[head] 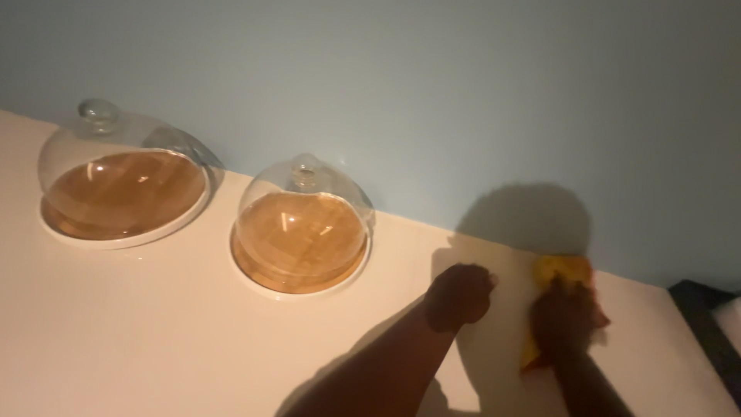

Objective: Clean a long white countertop with a yellow cloth.

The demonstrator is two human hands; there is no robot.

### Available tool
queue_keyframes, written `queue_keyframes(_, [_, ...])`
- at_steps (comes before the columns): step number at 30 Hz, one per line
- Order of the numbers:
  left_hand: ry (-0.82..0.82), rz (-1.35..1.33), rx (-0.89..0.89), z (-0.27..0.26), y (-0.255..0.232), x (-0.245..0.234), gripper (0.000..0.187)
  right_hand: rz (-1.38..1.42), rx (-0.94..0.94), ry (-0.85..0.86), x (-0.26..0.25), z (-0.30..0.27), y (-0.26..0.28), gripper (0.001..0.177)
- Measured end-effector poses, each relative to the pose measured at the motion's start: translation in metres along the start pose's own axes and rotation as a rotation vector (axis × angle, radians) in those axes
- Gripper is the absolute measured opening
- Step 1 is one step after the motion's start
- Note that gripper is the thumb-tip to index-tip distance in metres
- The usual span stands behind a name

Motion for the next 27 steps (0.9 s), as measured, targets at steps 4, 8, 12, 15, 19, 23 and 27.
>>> queue_keyframes(4, [-0.049,0.073,0.33,-0.019,0.033,0.049,0.025,0.103,-0.345,-0.309,0.021,-0.025,0.015,0.042])
queue_keyframes(8, [0.144,0.239,0.114,-0.026,0.028,0.036,0.027,0.378,-0.441,-0.284,0.008,-0.042,0.003,0.039])
queue_keyframes(12, [0.29,0.302,0.048,-0.017,0.008,0.011,0.081,0.044,-0.298,-0.146,-0.032,-0.036,-0.03,0.037])
queue_keyframes(15, [0.397,0.309,-0.071,-0.01,0.003,0.003,0.095,-0.102,-0.086,0.004,-0.011,-0.028,-0.04,0.039])
queue_keyframes(19, [0.472,0.378,-0.031,-0.003,-0.013,-0.005,0.09,-0.122,-0.251,-0.187,-0.003,-0.039,0.0,0.047])
queue_keyframes(23, [0.544,0.415,-0.091,-0.005,-0.023,-0.018,0.089,0.35,-0.385,-0.269,-0.017,-0.069,0.021,0.042])
queue_keyframes(27, [0.508,0.447,-0.052,-0.007,-0.006,0.001,0.099,-0.042,-0.348,-0.175,-0.008,-0.062,-0.027,0.05])
Point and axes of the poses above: each hand's wrist, its own z-axis towards the middle knuckle, its own x-axis out of the palm, y = z × x, the point moved 2 cm from there along z, towards the middle knuckle, and after that the axes turned 11 degrees about -y, right-handed, at the moved point
